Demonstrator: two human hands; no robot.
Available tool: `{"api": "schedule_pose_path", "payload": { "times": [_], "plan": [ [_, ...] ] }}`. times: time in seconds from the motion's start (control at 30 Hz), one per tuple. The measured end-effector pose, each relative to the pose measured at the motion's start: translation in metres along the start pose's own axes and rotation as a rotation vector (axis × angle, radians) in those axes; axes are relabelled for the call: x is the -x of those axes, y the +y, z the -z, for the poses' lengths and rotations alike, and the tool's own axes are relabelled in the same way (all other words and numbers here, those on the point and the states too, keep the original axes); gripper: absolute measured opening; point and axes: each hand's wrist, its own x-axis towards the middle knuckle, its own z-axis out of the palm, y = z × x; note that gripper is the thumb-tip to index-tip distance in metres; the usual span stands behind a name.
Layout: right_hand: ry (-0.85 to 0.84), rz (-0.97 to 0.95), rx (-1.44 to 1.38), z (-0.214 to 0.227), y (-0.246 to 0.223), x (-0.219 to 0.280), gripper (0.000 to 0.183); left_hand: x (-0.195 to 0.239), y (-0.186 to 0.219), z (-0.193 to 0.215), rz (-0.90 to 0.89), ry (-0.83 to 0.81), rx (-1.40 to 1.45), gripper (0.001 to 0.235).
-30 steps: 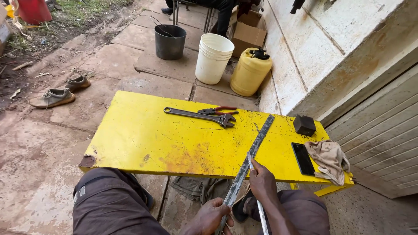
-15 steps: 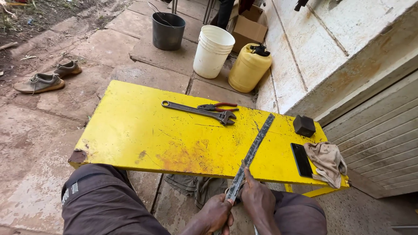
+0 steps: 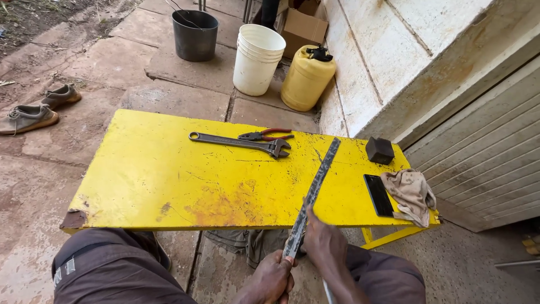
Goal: The person files a long metal bar on a yellow workbench using a metal file. They hold the bar with one hand and move the file back and forth along its length, occasionally repositioning the bar to work on different sections.
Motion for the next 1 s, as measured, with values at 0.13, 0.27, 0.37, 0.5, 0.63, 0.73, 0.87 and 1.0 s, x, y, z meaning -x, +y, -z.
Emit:
{"api": "schedule_pose_path", "payload": {
  "times": [0.13,0.27,0.37,0.5,0.63,0.73,0.87,1.0],
  "plan": [
    [0.099,-0.005,-0.232,0.011,-0.005,-0.051,0.044,0.011,0.002,-0.005,-0.079,0.059,0.060,0.029],
    [0.078,0.037,-0.077,0.017,-0.020,-0.018,0.052,-0.004,0.007,-0.004,-0.094,0.063,0.101,0.028],
    [-0.044,0.033,0.008,0.016,-0.031,0.018,0.057,-0.015,-0.001,0.000,-0.102,0.045,0.112,0.026],
    [0.098,0.044,-0.019,0.004,-0.009,-0.039,0.051,-0.002,0.005,-0.008,-0.099,0.081,0.030,0.030],
    [0.173,0.044,-0.062,0.003,-0.009,-0.056,0.049,0.001,0.007,-0.008,-0.084,0.086,0.124,0.028],
    [0.018,0.100,0.076,0.002,-0.020,-0.006,0.063,-0.001,0.011,-0.001,-0.047,0.093,0.085,0.026],
    [-0.065,-0.007,0.095,-0.010,-0.010,-0.015,0.060,-0.003,0.008,-0.002,-0.065,0.067,0.058,0.027],
    [0.228,0.110,-0.033,-0.009,0.003,-0.079,0.049,0.004,0.009,-0.007,-0.094,0.113,0.186,0.028]
  ]
}}
